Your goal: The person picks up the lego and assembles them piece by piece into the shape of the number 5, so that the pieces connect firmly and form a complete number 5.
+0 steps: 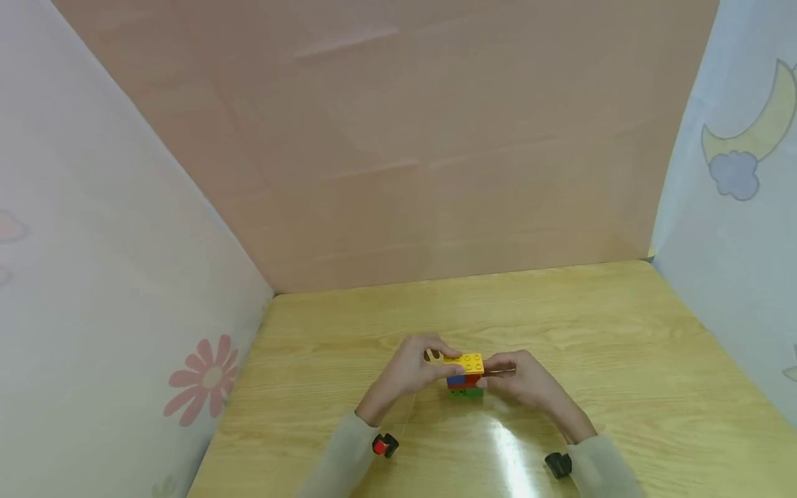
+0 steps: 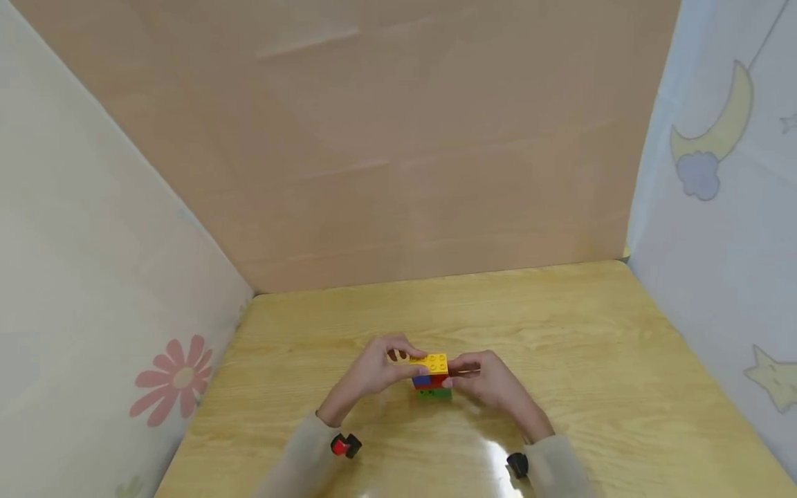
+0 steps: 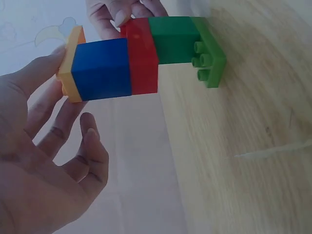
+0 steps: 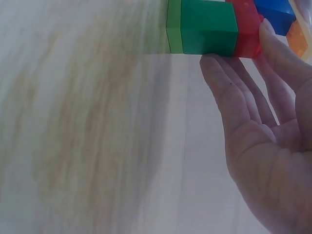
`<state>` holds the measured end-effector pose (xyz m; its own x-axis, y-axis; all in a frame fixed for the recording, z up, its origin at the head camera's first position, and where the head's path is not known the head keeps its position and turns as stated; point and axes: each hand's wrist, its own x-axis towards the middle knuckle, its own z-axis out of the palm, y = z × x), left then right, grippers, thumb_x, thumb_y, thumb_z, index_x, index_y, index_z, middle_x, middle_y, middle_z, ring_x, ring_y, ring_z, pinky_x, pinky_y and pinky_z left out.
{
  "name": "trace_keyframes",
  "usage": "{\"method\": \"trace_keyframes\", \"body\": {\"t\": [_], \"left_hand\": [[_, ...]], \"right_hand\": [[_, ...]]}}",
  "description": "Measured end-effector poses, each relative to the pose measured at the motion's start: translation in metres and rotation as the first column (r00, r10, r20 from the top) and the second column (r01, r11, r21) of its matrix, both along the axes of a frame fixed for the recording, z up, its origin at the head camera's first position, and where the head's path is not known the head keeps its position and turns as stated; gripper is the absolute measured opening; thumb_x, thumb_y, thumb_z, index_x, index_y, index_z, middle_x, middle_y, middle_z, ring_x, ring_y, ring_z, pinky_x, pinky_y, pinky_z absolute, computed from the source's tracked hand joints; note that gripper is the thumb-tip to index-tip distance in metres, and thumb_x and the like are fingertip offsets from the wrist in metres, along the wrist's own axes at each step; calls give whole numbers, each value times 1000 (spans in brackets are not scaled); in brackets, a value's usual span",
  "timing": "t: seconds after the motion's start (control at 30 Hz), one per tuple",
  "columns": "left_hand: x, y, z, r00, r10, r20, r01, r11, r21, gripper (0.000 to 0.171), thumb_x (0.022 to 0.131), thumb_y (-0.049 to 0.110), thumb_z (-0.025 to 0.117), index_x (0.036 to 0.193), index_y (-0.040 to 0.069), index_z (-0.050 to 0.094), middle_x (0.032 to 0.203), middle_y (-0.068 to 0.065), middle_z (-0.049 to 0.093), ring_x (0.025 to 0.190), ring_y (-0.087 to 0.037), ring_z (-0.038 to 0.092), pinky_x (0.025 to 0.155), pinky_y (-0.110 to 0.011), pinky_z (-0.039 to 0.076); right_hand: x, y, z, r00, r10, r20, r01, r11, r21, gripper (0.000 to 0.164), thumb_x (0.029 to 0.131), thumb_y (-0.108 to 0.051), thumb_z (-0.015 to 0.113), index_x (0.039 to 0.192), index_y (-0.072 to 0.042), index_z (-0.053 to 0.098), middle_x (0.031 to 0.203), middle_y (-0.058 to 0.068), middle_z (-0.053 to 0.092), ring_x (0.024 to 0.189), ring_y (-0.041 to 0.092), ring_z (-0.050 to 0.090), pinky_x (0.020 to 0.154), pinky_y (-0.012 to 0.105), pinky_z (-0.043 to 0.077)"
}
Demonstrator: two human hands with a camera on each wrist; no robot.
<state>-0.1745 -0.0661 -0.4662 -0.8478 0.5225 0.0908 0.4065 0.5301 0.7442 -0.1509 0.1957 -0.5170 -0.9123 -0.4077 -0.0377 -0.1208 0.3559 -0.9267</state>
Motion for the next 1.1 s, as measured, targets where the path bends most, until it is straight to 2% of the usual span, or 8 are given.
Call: {"method": "trace_keyframes", "body": {"t": [0.1,0.23,0.4,0.5,0.7,0.9,1.1], "left_hand": [[-2,-2,3,999,-21,-32,20,999,-39,26,89,41,84,109,23,84,99,13,76,84,-6,60,76,-20,51],[-4,-1,6,999,-21,-33,19,997,-79,25,89,41,85,107,23,84,99,13,75,84,-4,57,73,-19,50],[-6,1,10,999,-38,-24,36,996,-81,24,88,39,86,106,22,84,101,11,76,86,-11,60,71,-20,48],[-6,2,10,999,-38,-15,37,996,-77,23,88,37,86,105,22,84,102,11,76,88,-15,61,70,-20,48],[-3,6,11,1000,-17,1,17,994,-104,24,88,39,86,106,24,84,105,14,76,86,-6,55,66,-20,48],[-1,6,11,1000,-6,-12,5,992,-127,25,88,42,85,107,25,84,106,14,77,88,-7,56,67,-19,49],[2,6,8,1000,-5,19,6,999,-36,25,90,37,84,109,20,84,104,9,77,86,-5,60,70,-20,53]], "right_hand": [[0,-2,0,1000,-7,-2,7,1000,4,30,95,-28,79,116,-7,78,124,21,75,114,42,73,94,58,60],[-1,-3,-2,1000,-15,0,15,1000,-13,31,95,-28,79,118,-6,78,125,22,75,114,41,73,95,54,61],[1,-2,-5,999,-29,29,30,998,-55,35,96,-26,79,121,-2,76,126,23,74,114,37,74,94,41,63],[2,0,-5,998,-32,47,35,998,-58,36,95,-27,79,122,-3,76,126,22,74,114,35,75,93,37,63],[0,4,-6,998,-26,49,28,998,-47,35,94,-28,80,121,-5,77,126,21,75,115,36,74,96,45,62],[1,5,-6,999,-25,23,25,1000,-12,36,94,-30,80,121,-7,77,126,21,75,114,37,74,94,51,62],[0,7,-3,1000,1,-12,0,1000,27,32,95,-31,80,118,-9,78,123,16,77,114,34,74,97,56,59]]}}
